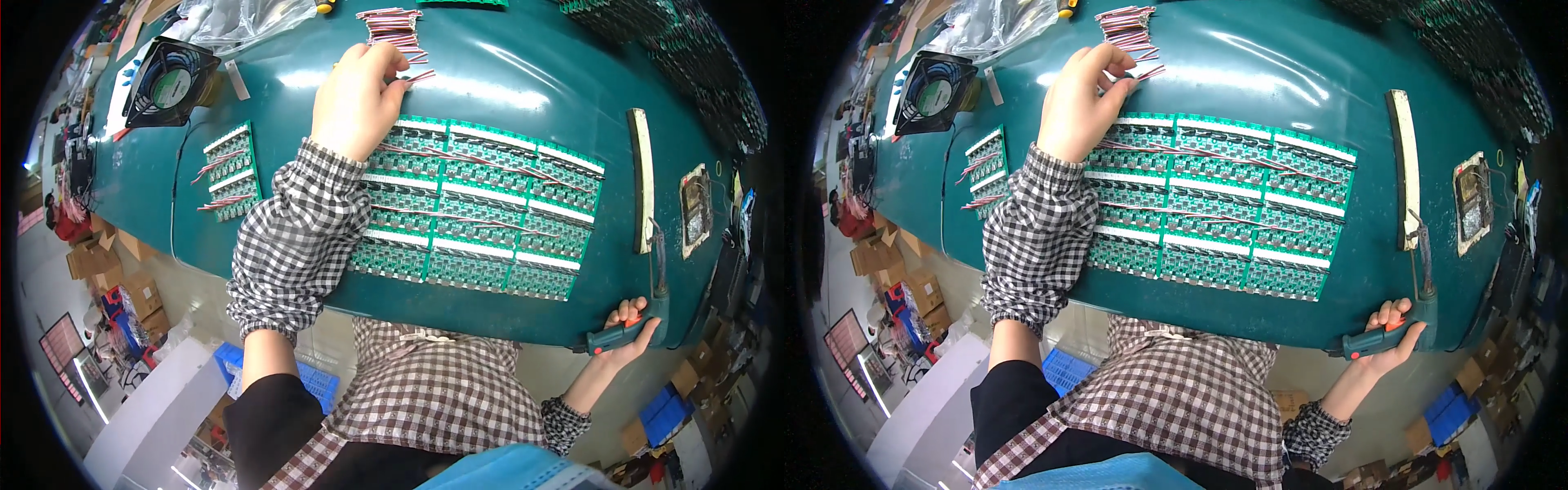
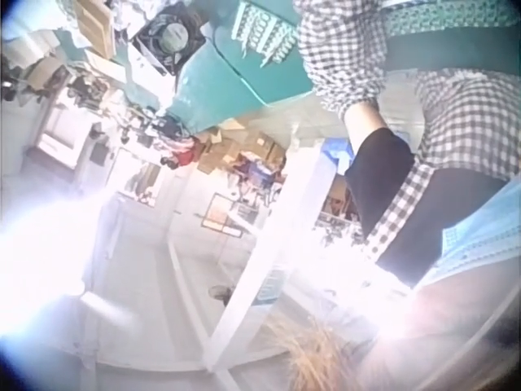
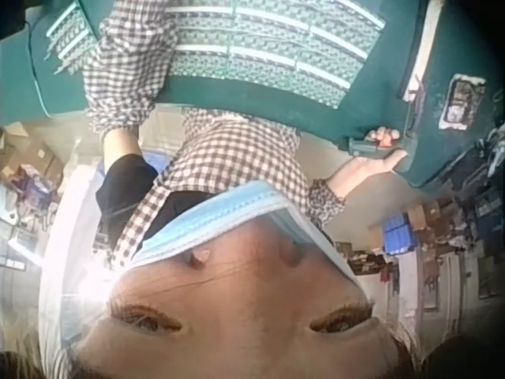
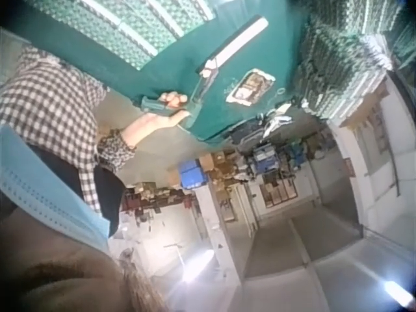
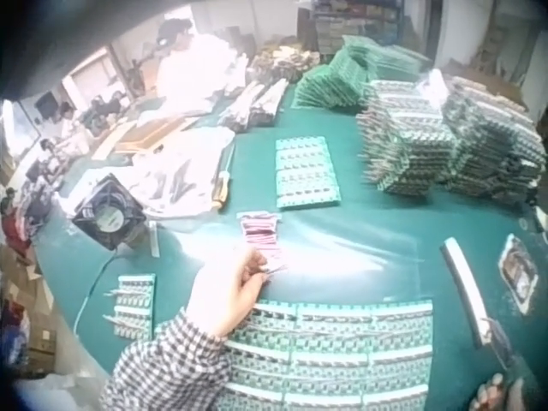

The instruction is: The person solders wires onto circuit boards using a soldering tool.

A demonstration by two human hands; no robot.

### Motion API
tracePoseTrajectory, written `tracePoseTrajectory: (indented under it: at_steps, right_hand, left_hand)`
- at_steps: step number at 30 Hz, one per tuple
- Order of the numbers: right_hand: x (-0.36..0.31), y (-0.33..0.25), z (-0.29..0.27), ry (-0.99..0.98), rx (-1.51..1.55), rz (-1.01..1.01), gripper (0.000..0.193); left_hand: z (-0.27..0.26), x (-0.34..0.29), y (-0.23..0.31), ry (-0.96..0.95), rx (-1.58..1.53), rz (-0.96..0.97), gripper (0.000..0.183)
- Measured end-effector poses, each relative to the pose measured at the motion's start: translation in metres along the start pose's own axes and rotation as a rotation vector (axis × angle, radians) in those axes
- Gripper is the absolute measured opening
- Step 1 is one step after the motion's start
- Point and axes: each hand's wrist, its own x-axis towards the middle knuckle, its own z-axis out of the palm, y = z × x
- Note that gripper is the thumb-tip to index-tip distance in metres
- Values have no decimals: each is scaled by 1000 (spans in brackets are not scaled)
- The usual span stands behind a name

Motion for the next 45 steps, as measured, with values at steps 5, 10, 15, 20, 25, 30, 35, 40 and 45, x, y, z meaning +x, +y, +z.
tracePoseTrajectory:
  at_steps: [5,10,15,20,25,30,35,40,45]
  right_hand:
    - [0,3,-5,-8,22,-8,41]
    - [0,7,-8,-75,57,-4,44]
    - [3,11,-8,-121,89,-13,45]
    - [2,12,-4,-119,82,-9,41]
    - [2,14,-5,-100,80,-21,41]
    - [4,15,-7,-119,70,-24,41]
    - [5,15,-8,-104,87,0,42]
    - [5,12,-8,-101,70,-7,42]
    - [8,10,-21,-102,105,68,46]
  left_hand:
    - [10,13,-9,-36,41,120,10]
    - [12,15,-16,-98,55,85,10]
    - [7,20,-17,-156,109,178,12]
    - [4,17,-16,-168,-6,127,15]
    - [7,14,-17,-154,43,165,13]
    - [3,12,-18,-166,12,160,12]
    - [4,17,-30,-194,89,223,13]
    - [2,13,-22,-119,104,237,13]
    - [-9,-2,23,-36,-304,80,9]
